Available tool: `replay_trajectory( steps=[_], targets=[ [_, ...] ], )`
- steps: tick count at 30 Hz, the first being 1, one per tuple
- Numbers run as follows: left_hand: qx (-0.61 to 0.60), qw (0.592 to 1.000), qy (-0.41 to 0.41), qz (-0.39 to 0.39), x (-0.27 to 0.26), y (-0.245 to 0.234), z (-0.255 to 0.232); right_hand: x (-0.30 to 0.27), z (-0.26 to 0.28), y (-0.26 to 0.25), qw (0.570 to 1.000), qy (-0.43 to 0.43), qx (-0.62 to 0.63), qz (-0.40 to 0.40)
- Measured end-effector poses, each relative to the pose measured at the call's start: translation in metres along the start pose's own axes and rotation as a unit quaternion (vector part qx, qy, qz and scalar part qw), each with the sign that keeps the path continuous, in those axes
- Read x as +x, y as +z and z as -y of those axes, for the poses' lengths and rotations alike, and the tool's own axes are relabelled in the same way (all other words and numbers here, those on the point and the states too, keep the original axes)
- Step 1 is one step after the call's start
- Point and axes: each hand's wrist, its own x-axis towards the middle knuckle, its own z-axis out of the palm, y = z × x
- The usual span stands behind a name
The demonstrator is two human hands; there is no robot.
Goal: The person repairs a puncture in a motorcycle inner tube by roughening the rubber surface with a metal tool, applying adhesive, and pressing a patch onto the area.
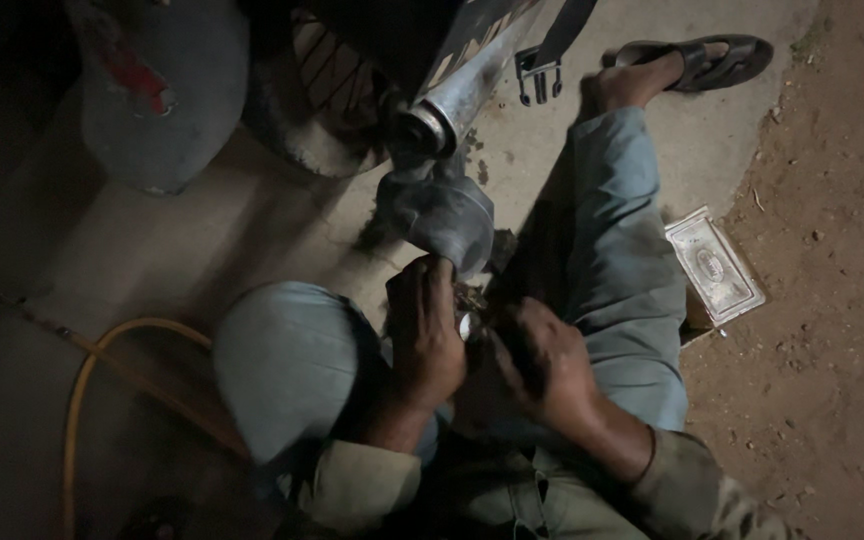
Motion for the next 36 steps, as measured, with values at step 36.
replay_trajectory(
  steps=[36],
  targets=[
    [0.006, 0.998, 0.024, -0.064, 0.002, 0.004, -0.001, -0.012, -0.046, -0.016, 0.548, 0.303, 0.772, 0.106]
  ],
)
